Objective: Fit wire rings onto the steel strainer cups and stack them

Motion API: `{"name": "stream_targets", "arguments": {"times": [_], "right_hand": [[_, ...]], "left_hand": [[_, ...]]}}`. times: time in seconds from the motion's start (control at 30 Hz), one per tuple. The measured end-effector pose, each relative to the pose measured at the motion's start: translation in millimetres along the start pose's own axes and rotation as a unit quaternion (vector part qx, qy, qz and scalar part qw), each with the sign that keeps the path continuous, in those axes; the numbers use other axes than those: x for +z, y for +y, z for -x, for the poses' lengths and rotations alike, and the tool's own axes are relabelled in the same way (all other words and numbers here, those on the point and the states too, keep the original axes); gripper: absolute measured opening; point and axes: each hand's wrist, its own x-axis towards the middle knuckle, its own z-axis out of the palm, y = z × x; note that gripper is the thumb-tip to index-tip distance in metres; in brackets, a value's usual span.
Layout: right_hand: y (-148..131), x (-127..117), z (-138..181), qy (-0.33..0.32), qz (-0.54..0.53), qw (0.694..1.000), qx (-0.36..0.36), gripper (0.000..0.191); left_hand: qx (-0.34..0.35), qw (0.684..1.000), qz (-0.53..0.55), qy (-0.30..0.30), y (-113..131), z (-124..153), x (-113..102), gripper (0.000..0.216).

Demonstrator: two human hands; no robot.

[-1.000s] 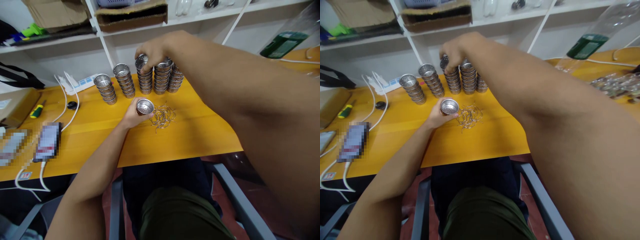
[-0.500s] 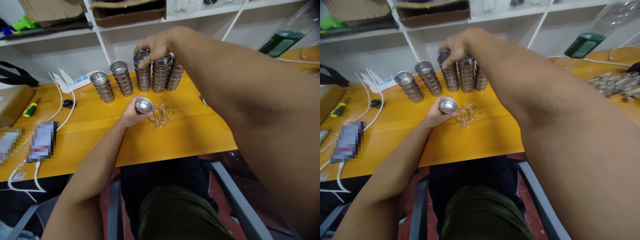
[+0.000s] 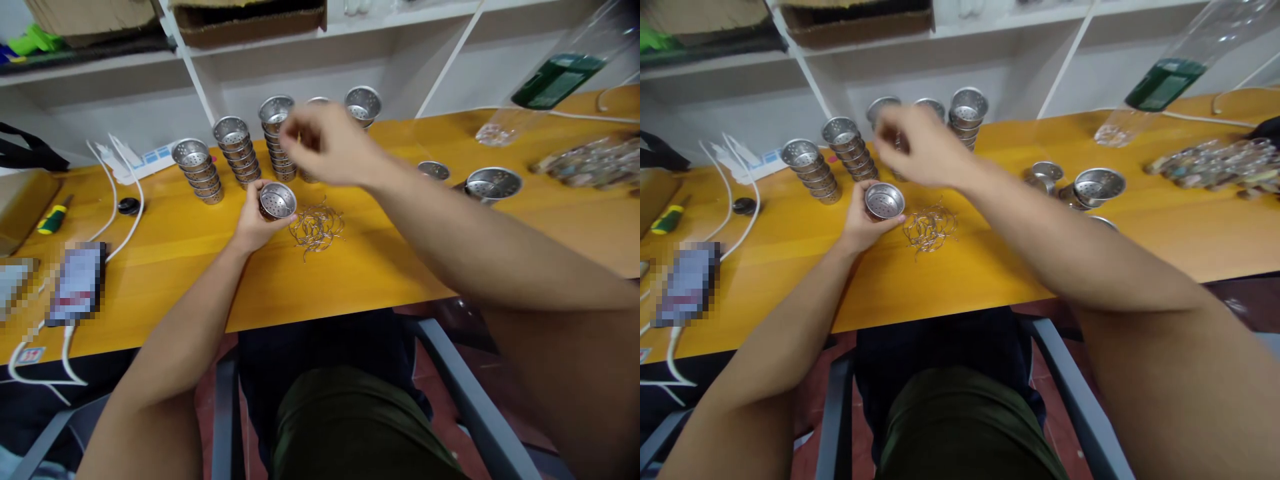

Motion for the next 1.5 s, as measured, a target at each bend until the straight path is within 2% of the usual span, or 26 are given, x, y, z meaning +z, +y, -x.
{"name": "stream_targets", "arguments": {"times": [0.07,0.17,0.27,0.33,0.43,0.53,0.6,0.7,0.77,0.83,0.93,1.17,1.33,1.5], "right_hand": [[-13,23,38,-0.054,-0.047,0.996,0.045,0.012],[-17,60,74,-0.054,-0.059,0.993,0.083,0.025],[-15,83,86,-0.032,-0.106,0.990,0.087,0.035],[-13,90,87,-0.020,-0.163,0.983,0.085,0.031],[-13,91,87,-0.023,-0.226,0.970,0.085,0.013],[-12,91,87,-0.032,-0.260,0.958,0.119,0.023],[-10,93,88,-0.010,-0.262,0.955,0.139,0.020],[-10,96,89,0.017,-0.238,0.965,0.110,0.019],[-11,98,88,-0.002,-0.245,0.966,0.087,0.014],[-11,99,87,-0.020,-0.276,0.956,0.094,0.013],[-11,99,87,-0.003,-0.309,0.944,0.119,0.026],[-11,94,83,0.060,-0.323,0.933,0.147,0.085],[-9,92,80,0.073,-0.344,0.923,0.155,0.093],[-9,98,83,0.088,-0.371,0.909,0.170,0.097]], "left_hand": [[0.025,0.999,-0.021,0.003,6,0,0,0.105],[0.044,0.997,-0.067,0.001,21,1,-2,0.092],[0.061,0.995,-0.080,-0.004,30,1,-4,0.078],[0.063,0.995,-0.079,-0.006,33,0,-6,0.068],[0.060,0.993,-0.095,-0.016,35,-2,-6,0.059],[0.061,0.991,-0.114,-0.024,38,-4,-5,0.067],[0.066,0.991,-0.113,-0.020,39,-5,-5,0.073],[0.087,0.991,-0.105,-0.014,39,-6,-7,0.073],[0.091,0.989,-0.116,-0.017,39,-7,-8,0.072],[0.084,0.988,-0.129,-0.023,39,-7,-9,0.072],[0.074,0.988,-0.136,-0.023,41,-8,-8,0.071],[0.107,0.984,-0.137,-0.029,43,-6,1,0.072],[0.113,0.984,-0.133,-0.016,46,-3,9,0.076],[0.088,0.987,-0.131,-0.013,53,-1,11,0.078]]}}
